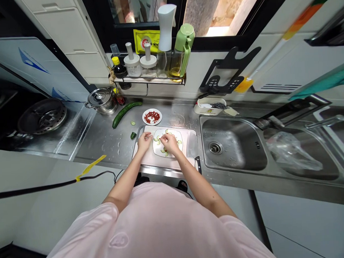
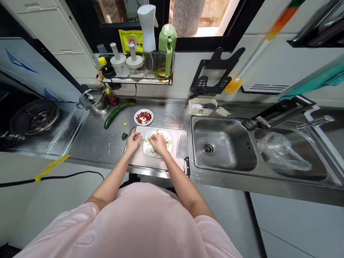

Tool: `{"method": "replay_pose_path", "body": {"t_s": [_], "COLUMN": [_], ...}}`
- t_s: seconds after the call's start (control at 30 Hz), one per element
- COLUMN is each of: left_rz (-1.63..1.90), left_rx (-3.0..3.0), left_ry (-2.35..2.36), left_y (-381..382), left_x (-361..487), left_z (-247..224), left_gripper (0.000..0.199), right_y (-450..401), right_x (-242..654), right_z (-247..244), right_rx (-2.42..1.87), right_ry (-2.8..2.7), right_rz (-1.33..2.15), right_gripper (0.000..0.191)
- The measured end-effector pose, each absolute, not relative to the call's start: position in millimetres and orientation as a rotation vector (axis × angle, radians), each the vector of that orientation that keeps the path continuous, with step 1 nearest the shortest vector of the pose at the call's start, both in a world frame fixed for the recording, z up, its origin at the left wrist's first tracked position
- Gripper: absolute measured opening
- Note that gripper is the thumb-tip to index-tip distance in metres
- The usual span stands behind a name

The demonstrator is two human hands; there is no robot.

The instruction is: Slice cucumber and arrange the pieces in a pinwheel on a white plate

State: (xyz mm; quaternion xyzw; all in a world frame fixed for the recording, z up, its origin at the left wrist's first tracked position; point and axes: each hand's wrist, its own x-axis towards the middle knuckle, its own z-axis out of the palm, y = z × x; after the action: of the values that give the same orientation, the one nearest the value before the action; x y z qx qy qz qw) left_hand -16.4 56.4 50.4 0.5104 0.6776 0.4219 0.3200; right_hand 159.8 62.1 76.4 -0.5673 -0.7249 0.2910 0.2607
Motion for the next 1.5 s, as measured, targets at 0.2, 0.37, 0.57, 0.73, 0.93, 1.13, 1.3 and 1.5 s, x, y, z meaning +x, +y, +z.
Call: {"method": "replay_pose_path", "body": {"t_s": [0.2, 0.37, 0.57, 0.73, 0.93, 1.13, 1.3, 1.5], "left_rz": [0.972, 0.892, 0.828, 0.819, 0.802, 0.803, 0.808, 0.783], "left_rx": [1.433, 1.51, 1.562, 1.597, 1.607, 1.611, 1.609, 1.604], "left_ry": [1.884, 1.929, 1.95, 1.943, 1.938, 1.953, 1.935, 1.936], "left_y": [56.2, 62.6, 68.5, 70.0, 70.4, 70.5, 69.9, 69.6], "left_x": [-12.7, -7.7, -4.9, -2.4, 1.0, 1.6, 1.6, 3.5], "left_z": [37.7, 32.2, 25.7, 23.8, 25.2, 24.3, 24.8, 26.0], "left_gripper": [0.03, 0.036, 0.042, 0.043, 0.045, 0.042, 0.043, 0.045], "right_y": [66.1, 69.9, 71.8, 72.5, 71.1, 69.5, 69.3, 68.7], "right_x": [151.0, 146.4, 142.5, 139.9, 137.6, 137.3, 137.4, 135.8], "right_z": [55.6, 50.5, 48.4, 46.3, 46.9, 46.4, 44.9, 45.6], "right_rx": [-1.699, -1.779, -1.835, -1.866, -1.879, -1.854, -1.849, -1.882], "right_ry": [-2.042, -2.075, -2.117, -2.117, -2.148, -2.153, -2.149, -2.171], "right_rz": [0.771, 0.761, 0.698, 0.689, 0.677, 0.655, 0.635, 0.615], "right_gripper": [0.015, 0.017, 0.018, 0.019, 0.022, 0.022, 0.022, 0.022]}}
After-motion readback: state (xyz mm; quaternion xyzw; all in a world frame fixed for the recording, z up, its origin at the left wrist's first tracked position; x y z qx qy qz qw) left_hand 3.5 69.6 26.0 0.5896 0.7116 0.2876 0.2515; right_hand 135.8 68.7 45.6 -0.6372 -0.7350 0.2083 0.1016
